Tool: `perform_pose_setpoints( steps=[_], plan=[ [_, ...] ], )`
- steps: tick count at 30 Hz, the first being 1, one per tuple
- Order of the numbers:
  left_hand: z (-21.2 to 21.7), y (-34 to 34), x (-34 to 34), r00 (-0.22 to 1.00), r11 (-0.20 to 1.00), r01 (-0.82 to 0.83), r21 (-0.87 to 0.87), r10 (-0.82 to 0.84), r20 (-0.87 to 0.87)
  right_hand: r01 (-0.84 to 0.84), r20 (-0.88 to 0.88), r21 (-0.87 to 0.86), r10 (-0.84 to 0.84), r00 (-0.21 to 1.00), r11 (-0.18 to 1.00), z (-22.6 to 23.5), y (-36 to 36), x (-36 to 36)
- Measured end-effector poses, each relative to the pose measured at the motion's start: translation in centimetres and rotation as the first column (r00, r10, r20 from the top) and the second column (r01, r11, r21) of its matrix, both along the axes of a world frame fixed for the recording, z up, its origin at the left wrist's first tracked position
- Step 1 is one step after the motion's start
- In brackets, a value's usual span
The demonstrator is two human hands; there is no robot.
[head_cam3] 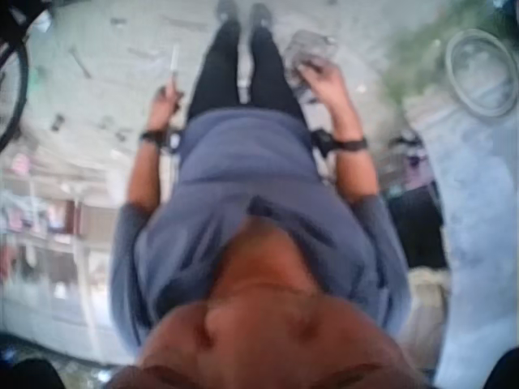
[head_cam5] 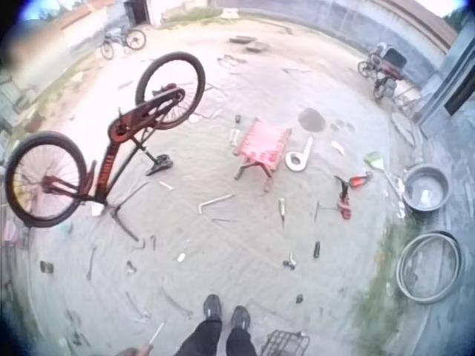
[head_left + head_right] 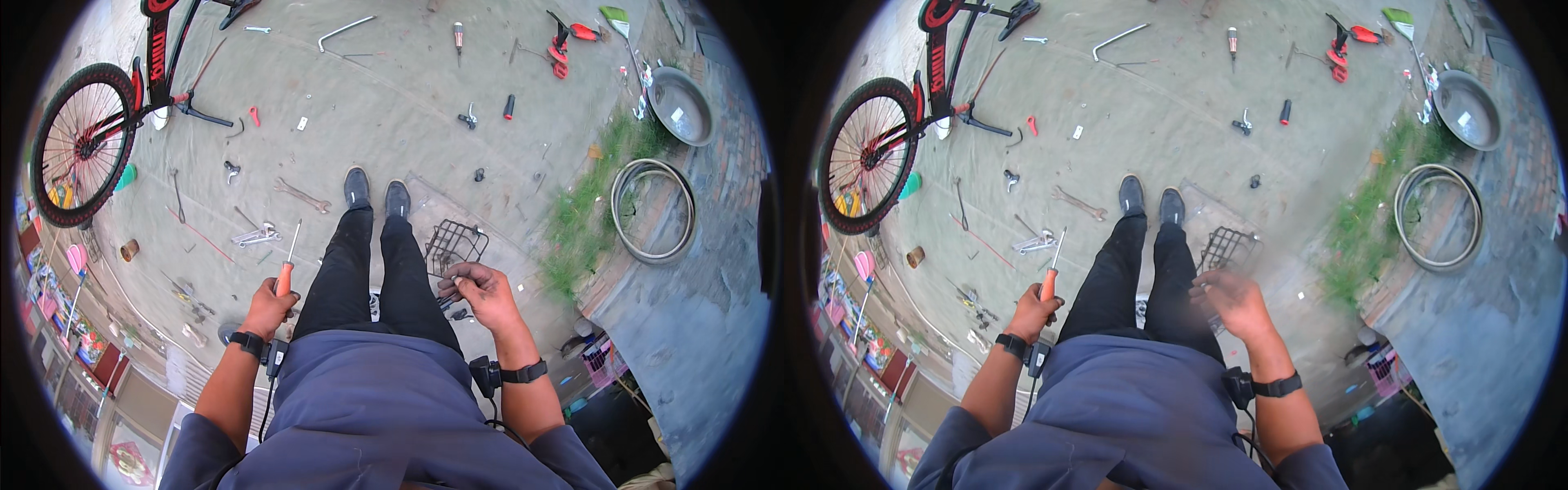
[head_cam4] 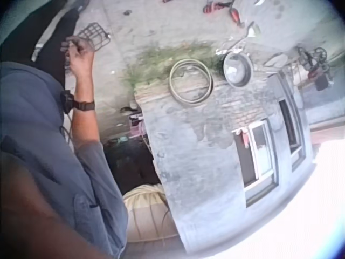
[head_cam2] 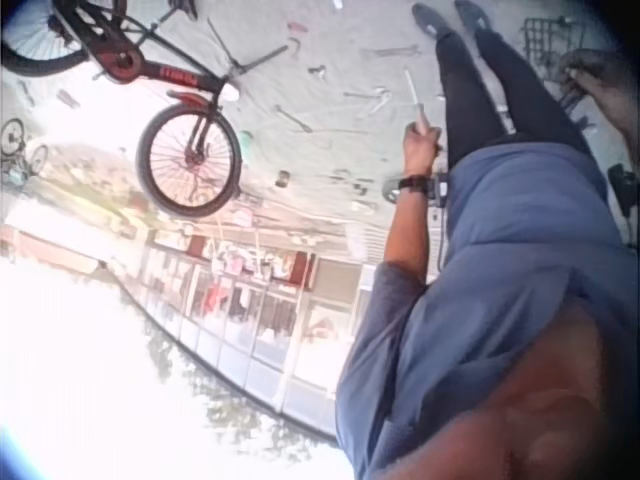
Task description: The person selects small parts from a blue bin, walks outside, and attaches a black mudguard to a red mountain bike. They use a screwdriver to tighten the mudguard onto the bike frame.
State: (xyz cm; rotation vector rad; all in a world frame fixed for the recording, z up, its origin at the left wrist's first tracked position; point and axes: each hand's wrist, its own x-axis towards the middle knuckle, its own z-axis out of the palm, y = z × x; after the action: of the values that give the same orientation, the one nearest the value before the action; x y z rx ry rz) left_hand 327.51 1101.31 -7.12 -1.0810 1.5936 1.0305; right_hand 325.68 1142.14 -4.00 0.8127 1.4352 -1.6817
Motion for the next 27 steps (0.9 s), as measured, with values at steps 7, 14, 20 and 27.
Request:
perform_pose_setpoints(
  steps=[7,14,20,27],
  plan=[
    [-1.0,-1.8,-2.6,0.997,0.997,0.07,0.014,-0.071,0.01,0.044,0.019,0.005,-0.044,0.999,0.999,0.0,-2.5,-0.1],
    [-1.6,-3.8,-3.7,0.991,0.991,0.131,0.024,-0.131,0.027,0.148,0.039,-0.035,-0.147,0.988,0.988,-0.5,-4.1,0.0],
    [-1.8,-4.2,-5.5,0.977,0.977,0.211,0.019,-0.212,0.021,0.239,-0.047,-0.046,-0.241,0.969,0.97,-0.9,-5.6,1.8],
    [-2.2,-3.8,-6.4,0.956,0.955,0.293,0.046,-0.293,0.004,0.303,-0.08,-0.073,-0.309,0.948,0.95,-1.4,-6.2,4.7]
  ],
)
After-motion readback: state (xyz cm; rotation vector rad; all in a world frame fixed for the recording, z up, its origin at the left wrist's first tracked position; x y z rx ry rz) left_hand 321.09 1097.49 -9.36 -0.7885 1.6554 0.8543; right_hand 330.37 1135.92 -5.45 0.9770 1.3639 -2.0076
